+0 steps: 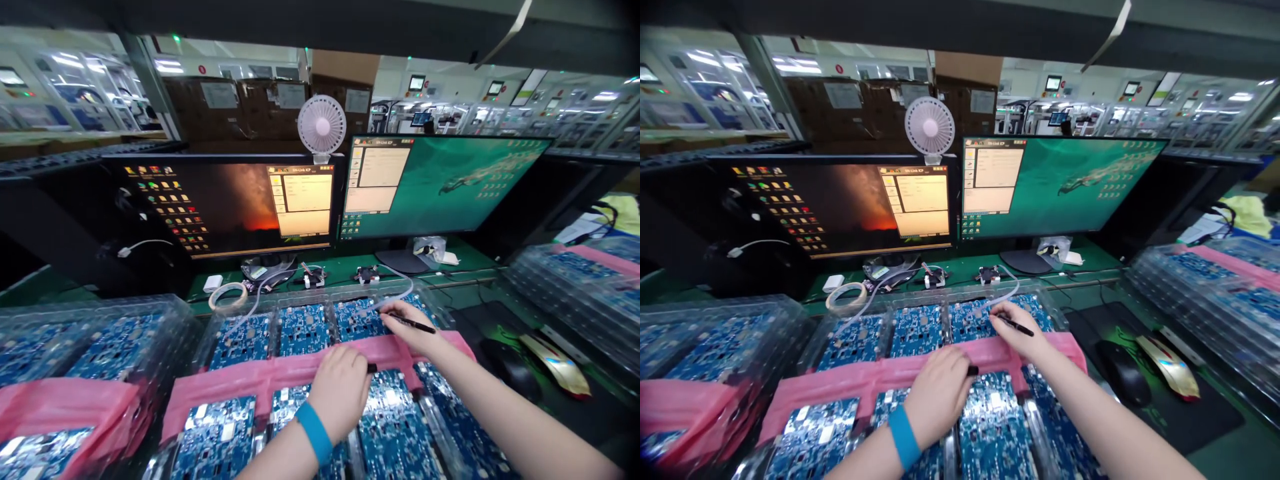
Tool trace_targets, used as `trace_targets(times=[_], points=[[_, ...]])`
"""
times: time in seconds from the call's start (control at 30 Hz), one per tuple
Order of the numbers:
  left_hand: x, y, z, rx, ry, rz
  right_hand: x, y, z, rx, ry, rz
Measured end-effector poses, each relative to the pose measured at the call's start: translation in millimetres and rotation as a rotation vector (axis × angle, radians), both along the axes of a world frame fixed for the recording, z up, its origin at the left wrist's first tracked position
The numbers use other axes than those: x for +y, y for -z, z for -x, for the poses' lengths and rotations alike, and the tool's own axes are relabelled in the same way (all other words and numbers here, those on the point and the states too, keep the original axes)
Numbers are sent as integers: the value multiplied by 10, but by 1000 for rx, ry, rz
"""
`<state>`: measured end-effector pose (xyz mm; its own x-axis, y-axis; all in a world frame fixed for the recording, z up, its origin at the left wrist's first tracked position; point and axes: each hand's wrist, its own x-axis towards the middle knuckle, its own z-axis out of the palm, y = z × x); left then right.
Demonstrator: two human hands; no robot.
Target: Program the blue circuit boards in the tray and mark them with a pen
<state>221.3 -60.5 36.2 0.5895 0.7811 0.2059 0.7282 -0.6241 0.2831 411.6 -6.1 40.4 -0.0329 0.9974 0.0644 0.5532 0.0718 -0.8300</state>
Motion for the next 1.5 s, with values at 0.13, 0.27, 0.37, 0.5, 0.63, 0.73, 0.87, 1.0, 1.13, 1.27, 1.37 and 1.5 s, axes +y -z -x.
trace_targets(times=[0.13, 0.27, 0.37, 0.5, 0.63, 0.73, 0.87, 1.0, 1.13, 1.27, 1.37, 1.5], points=[[101, 127, -19, 30, 63, -42, 214, 107, 64, -1, -34, 20], [113, 206, -3, 28, 72, -3, 265, 180, 91, -48, 17, 54], [118, 203, 3, 8, 73, 13, 271, 211, 85, -85, 24, 60], [126, 182, 3, 7, 79, 33, 279, 230, 86, -117, 23, 67], [118, 191, -2, 18, 73, 34, 283, 218, 115, -115, -16, 59], [110, 203, -1, 15, 71, 33, 250, 152, 117, -83, -54, 48], [106, 163, 22, -28, 72, 17, 62, -19, 51, -72, 1, 29], [111, 67, 62, -118, 37, 70, -291, -153, 26, 140, 100, 60], [104, 14, 91, -177, -62, 82, -560, -157, 135, 734, 152, 193], [80, 9, 97, -193, -94, 57, -611, -138, 239, 925, 138, 249], [56, 6, 88, -186, -61, 11, -594, -131, 279, 859, 141, 303], [3, 11, 80, -166, 38, -44, -642, -98, 374, 601, 65, 366]])
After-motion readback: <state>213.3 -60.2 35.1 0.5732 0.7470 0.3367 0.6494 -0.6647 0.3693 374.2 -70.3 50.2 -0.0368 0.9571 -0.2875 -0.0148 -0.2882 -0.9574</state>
